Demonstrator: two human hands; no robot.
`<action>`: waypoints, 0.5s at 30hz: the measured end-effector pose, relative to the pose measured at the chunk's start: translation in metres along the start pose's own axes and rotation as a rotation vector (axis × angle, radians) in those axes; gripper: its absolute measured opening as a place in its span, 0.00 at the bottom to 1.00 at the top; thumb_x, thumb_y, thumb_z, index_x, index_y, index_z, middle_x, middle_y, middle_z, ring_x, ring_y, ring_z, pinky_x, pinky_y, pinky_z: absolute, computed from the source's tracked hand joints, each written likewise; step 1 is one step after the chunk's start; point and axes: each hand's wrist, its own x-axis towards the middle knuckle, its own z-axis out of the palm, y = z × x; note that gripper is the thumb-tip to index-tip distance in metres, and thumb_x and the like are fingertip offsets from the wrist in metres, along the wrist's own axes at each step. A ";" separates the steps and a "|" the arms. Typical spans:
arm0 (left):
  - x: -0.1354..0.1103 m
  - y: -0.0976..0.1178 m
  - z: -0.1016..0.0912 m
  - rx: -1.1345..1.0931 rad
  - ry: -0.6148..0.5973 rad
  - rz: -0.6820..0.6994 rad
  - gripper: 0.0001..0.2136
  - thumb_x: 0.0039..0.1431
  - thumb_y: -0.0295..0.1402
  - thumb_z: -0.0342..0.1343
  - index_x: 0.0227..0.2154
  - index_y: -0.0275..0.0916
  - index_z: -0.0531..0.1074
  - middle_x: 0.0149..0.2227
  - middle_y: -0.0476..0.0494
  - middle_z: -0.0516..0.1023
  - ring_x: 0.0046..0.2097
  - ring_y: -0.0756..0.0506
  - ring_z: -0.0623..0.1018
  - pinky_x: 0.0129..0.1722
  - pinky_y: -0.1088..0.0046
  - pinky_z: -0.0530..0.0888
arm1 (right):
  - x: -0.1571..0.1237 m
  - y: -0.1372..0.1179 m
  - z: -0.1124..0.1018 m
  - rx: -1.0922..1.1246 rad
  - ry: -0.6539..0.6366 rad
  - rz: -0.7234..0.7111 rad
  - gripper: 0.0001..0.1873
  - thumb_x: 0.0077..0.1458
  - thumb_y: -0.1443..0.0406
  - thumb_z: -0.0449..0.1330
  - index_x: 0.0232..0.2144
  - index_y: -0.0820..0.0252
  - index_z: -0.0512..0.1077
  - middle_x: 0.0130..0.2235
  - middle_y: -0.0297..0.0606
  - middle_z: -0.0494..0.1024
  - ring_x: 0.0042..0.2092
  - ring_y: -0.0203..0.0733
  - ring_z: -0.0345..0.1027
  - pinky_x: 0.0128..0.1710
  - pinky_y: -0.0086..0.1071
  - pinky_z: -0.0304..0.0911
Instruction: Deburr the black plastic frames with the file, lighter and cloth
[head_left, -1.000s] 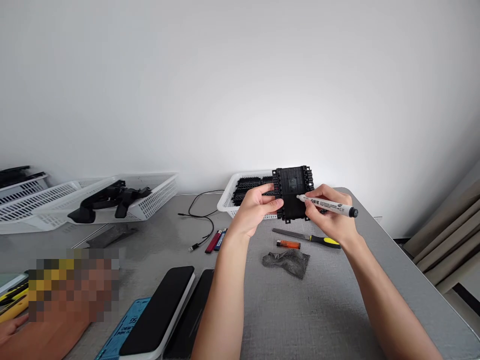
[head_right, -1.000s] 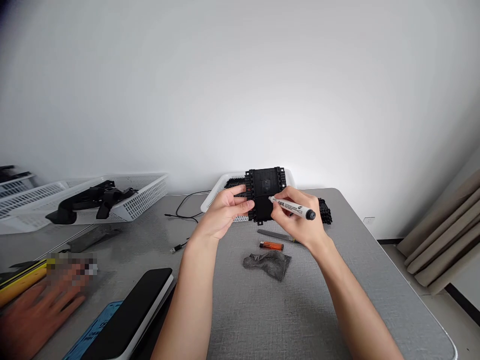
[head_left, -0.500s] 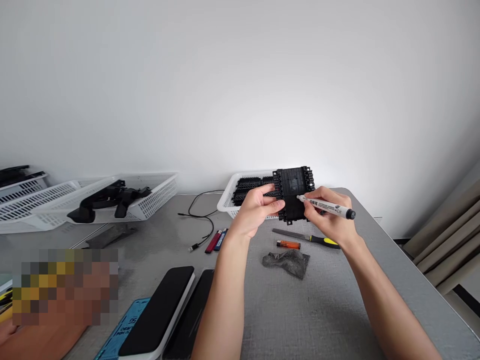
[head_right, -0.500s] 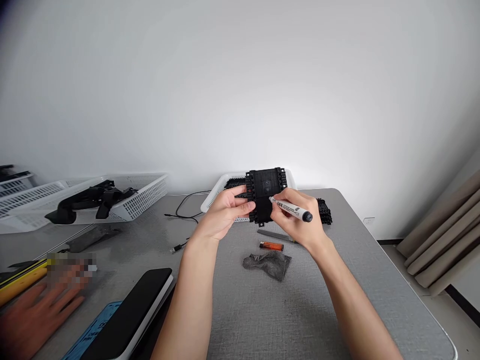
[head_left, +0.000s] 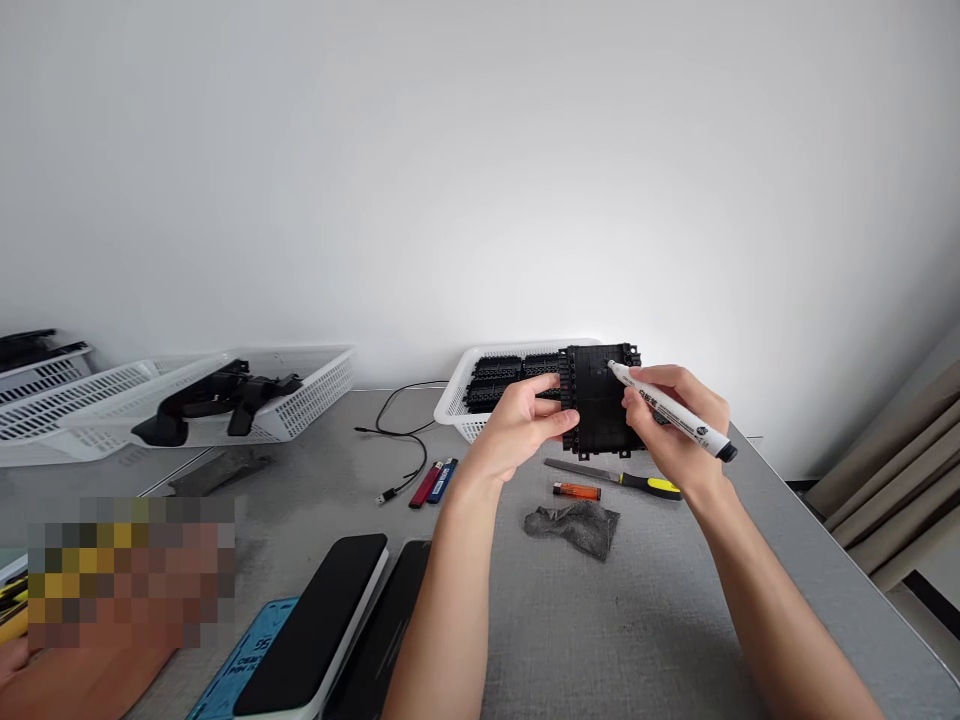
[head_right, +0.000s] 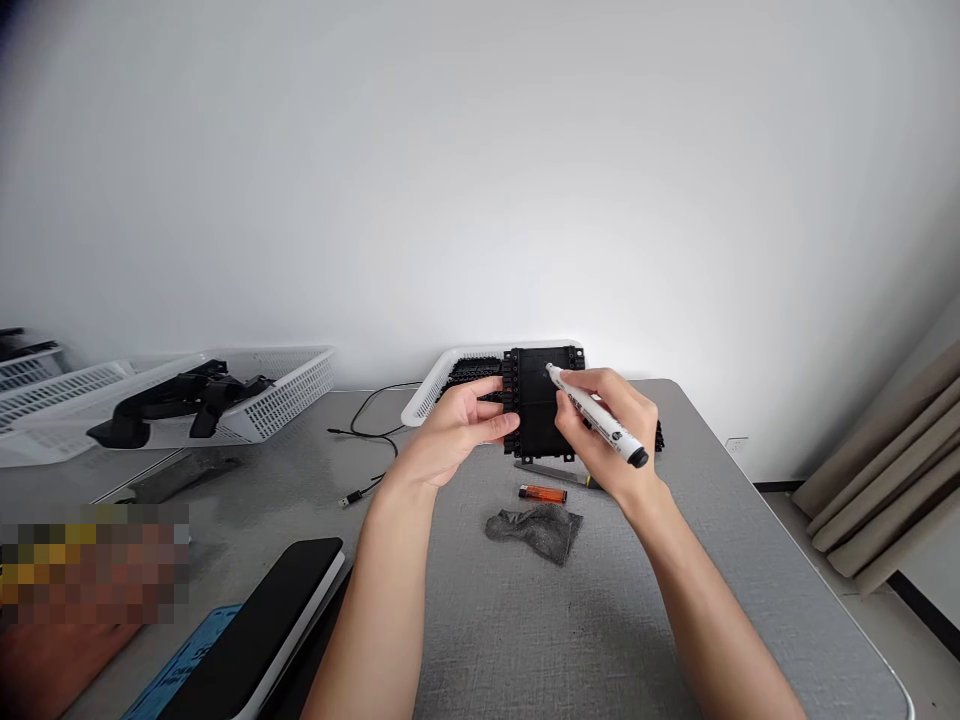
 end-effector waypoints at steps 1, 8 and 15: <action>0.000 -0.001 0.000 0.013 0.007 -0.001 0.34 0.47 0.34 0.67 0.57 0.34 0.65 0.33 0.41 0.81 0.36 0.44 0.78 0.40 0.66 0.72 | 0.000 -0.001 0.000 0.008 0.009 0.025 0.06 0.54 0.66 0.61 0.37 0.57 0.73 0.28 0.35 0.77 0.26 0.36 0.69 0.25 0.30 0.65; -0.001 -0.005 0.003 0.038 -0.009 0.044 0.33 0.47 0.33 0.67 0.58 0.35 0.65 0.34 0.40 0.81 0.40 0.42 0.79 0.43 0.65 0.73 | -0.001 0.003 0.001 -0.064 0.053 0.095 0.06 0.55 0.63 0.61 0.36 0.57 0.74 0.26 0.34 0.76 0.22 0.35 0.67 0.21 0.30 0.64; -0.001 -0.004 0.006 0.085 0.003 0.055 0.33 0.46 0.34 0.68 0.57 0.34 0.68 0.34 0.41 0.82 0.41 0.40 0.80 0.46 0.62 0.73 | 0.000 0.005 0.000 -0.070 0.037 0.099 0.06 0.56 0.62 0.60 0.36 0.57 0.74 0.26 0.34 0.76 0.22 0.35 0.66 0.22 0.30 0.63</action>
